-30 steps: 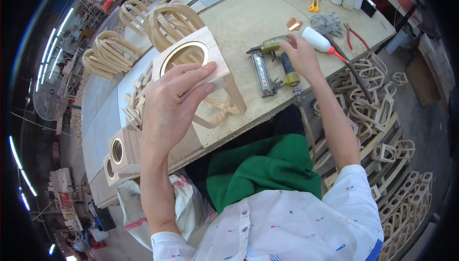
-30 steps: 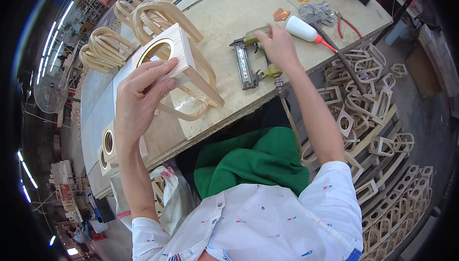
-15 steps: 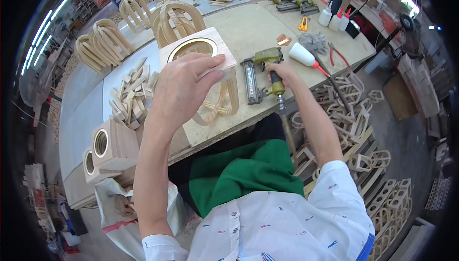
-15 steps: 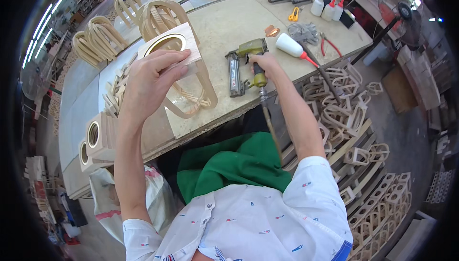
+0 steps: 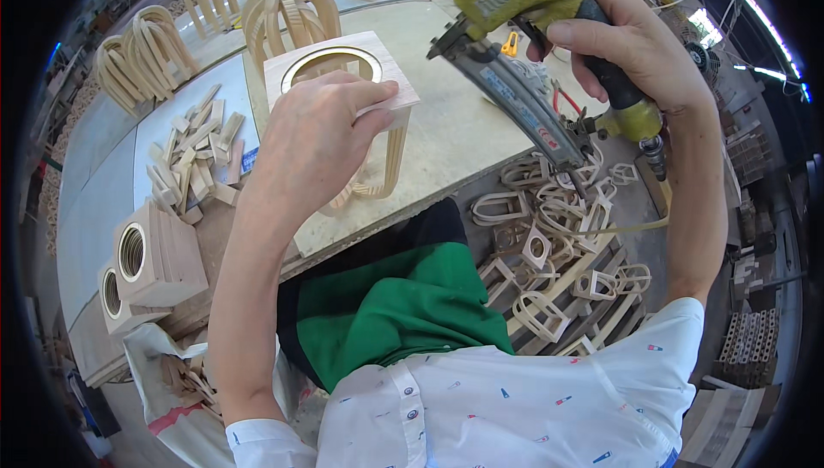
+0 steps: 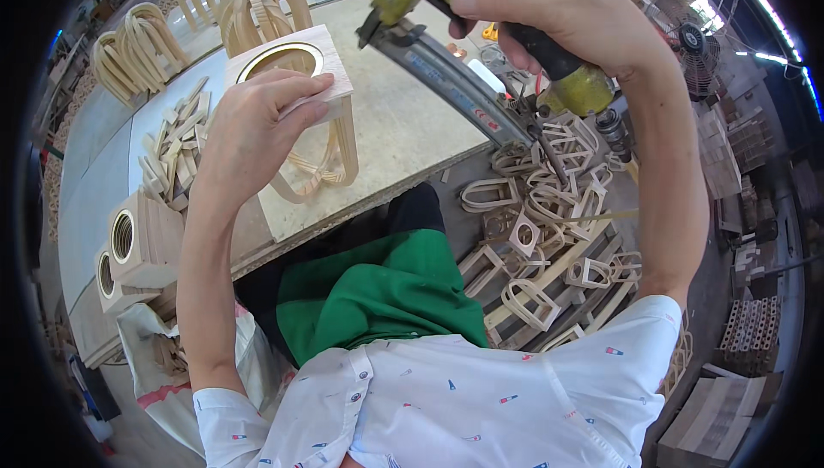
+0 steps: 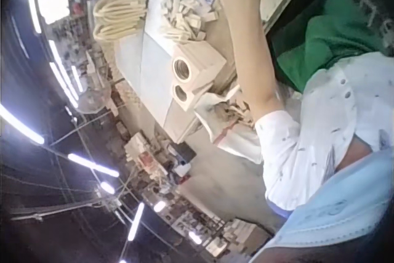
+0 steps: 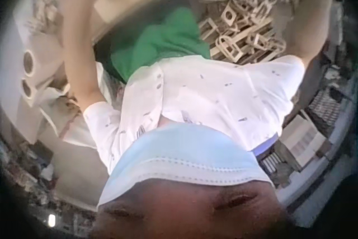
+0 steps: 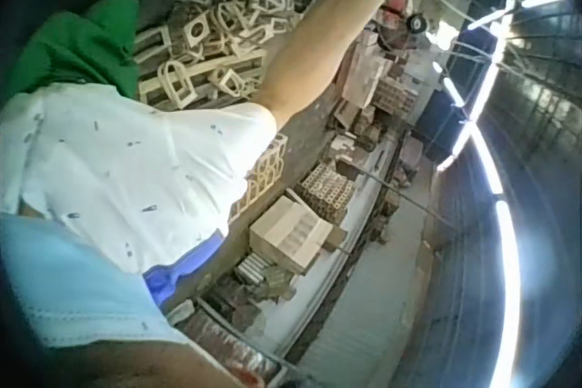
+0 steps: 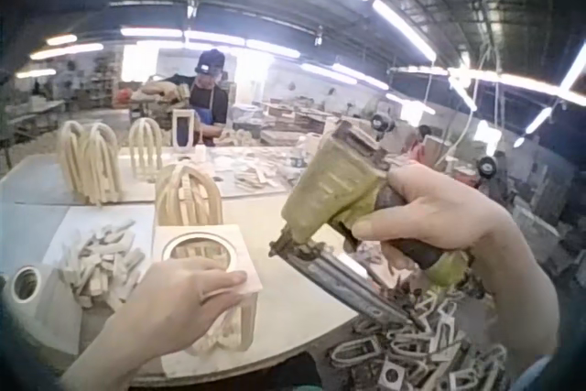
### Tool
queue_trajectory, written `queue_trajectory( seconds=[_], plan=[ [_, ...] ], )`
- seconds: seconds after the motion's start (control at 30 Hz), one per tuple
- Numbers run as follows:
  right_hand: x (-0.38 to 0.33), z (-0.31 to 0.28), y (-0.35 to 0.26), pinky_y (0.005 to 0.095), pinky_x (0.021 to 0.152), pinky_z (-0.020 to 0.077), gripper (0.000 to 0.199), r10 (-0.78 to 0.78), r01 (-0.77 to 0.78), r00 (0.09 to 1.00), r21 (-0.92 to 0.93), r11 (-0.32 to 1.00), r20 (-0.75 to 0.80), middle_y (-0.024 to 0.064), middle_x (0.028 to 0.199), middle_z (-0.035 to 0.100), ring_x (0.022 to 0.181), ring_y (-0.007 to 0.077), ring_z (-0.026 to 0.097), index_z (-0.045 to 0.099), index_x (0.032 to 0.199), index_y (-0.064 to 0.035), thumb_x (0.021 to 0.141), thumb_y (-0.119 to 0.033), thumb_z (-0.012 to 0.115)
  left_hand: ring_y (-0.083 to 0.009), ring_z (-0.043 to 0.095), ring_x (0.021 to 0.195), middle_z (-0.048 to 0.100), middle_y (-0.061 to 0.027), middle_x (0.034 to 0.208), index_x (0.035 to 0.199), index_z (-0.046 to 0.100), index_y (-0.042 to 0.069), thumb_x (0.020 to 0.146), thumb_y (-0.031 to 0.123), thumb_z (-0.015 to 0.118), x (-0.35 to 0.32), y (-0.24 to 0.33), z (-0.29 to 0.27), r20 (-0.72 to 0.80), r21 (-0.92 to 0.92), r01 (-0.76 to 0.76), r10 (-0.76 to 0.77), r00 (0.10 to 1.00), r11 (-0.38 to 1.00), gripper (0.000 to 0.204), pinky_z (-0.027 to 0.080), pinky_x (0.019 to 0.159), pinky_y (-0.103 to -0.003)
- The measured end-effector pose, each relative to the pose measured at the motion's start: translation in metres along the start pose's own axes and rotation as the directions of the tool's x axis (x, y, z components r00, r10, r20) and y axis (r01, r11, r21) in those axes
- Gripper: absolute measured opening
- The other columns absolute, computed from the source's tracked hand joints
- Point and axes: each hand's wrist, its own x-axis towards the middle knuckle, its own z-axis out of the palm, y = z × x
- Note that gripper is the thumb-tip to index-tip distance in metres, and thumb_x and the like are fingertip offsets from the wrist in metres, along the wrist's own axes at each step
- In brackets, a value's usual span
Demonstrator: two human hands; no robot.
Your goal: The person assembles small wooden frames by applying glue to joints and securing them with a pneumatic nail gun. They repeatedly pick up wooden pieces, align them, apply adhesive, and fasten the joints, building up a structured frame.
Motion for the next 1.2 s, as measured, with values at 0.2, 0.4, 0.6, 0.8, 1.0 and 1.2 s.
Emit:
queue_trajectory(
  seconds=[0.2, 0.4, 0.6, 0.8, 1.0, 1.2],
  plan=[
    [0.004, 0.007, -0.02, 0.0199, 0.04, 0.0427, 0.028, 0.05, -0.046, 0.989, -0.033, 0.998, 0.137, 0.0111, 0.084, 0.068, 0.043, 0.007, 0.052, 0.06, 0.102, 0.0037, 0.087, -0.02, 0.067, -0.0295, 0.066, 0.082, 0.068, -0.0155, 0.097, 0.106, 0.068, 0.0, 0.083, 0.011, 0.066, 0.001, 0.003, 0.001, 0.002, 0.018, 0.008, -0.008, 1.0, 1.0, 0.026, 0.05, 0.073, -0.034],
    [0.004, 0.007, -0.017, 0.0203, 0.041, 0.0436, 0.028, 0.048, -0.042, 0.984, -0.042, 0.998, 0.171, 0.0109, 0.083, 0.067, 0.044, 0.0072, 0.053, 0.058, 0.104, 0.0035, 0.088, -0.018, 0.066, -0.0293, 0.066, 0.082, 0.068, -0.0156, 0.097, 0.105, 0.068, -0.002, 0.083, 0.01, 0.066, 0.002, 0.002, 0.002, 0.015, 0.007, 0.008, -0.008, 1.0, 1.0, 0.026, 0.05, 0.073, -0.034],
    [0.003, 0.013, -0.017, 0.0205, 0.041, 0.0439, 0.029, 0.101, -0.095, 0.984, -0.054, 0.994, 0.144, 0.0096, 0.081, 0.067, 0.045, 0.0074, 0.053, 0.056, 0.106, 0.0026, 0.088, -0.018, 0.067, -0.0288, 0.066, 0.082, 0.068, -0.0159, 0.097, 0.105, 0.068, -0.003, 0.083, 0.009, 0.066, 0.002, 0.002, 0.003, 0.013, 0.018, 0.01, -0.011, 1.0, 1.0, 0.025, 0.05, 0.073, -0.034],
    [0.001, 0.016, -0.019, 0.0208, 0.04, 0.043, 0.027, 0.102, -0.094, 0.987, -0.076, 0.993, 0.121, 0.0087, 0.08, 0.066, 0.045, 0.0069, 0.053, 0.057, 0.104, 0.0028, 0.088, -0.017, 0.066, -0.029, 0.066, 0.081, 0.069, -0.0158, 0.096, 0.103, 0.068, -0.004, 0.082, 0.01, 0.067, 0.002, 0.002, 0.005, -0.006, 0.009, -0.017, 0.017, 1.0, 1.0, 0.025, 0.05, 0.073, -0.034],
    [0.012, 0.012, -0.026, 0.0202, 0.04, 0.0428, 0.025, 0.115, -0.085, 0.972, -0.149, 0.985, 0.206, 0.0089, 0.08, 0.066, 0.045, 0.0063, 0.053, 0.059, 0.1, 0.0038, 0.089, -0.018, 0.064, -0.0283, 0.063, 0.095, 0.066, -0.0149, 0.107, 0.112, 0.065, -0.001, 0.079, 0.011, 0.071, -0.003, 0.004, -0.004, -0.039, 0.073, 0.037, -0.034, 0.999, 0.997, 0.036, 0.049, 0.083, -0.034],
    [0.012, 0.012, -0.019, 0.0205, 0.04, 0.0425, 0.026, 0.079, -0.063, 0.986, -0.107, 0.992, 0.148, 0.0105, 0.082, 0.067, 0.044, 0.0066, 0.052, 0.058, 0.101, 0.0056, 0.088, -0.017, 0.063, -0.0247, 0.059, 0.105, 0.053, -0.0146, 0.122, 0.133, 0.05, 0.006, 0.075, 0.01, 0.077, -0.065, -0.025, 0.011, -0.388, -0.221, 0.25, -0.32, 0.864, 0.943, 0.064, 0.047, 0.089, -0.036]
  ],
)
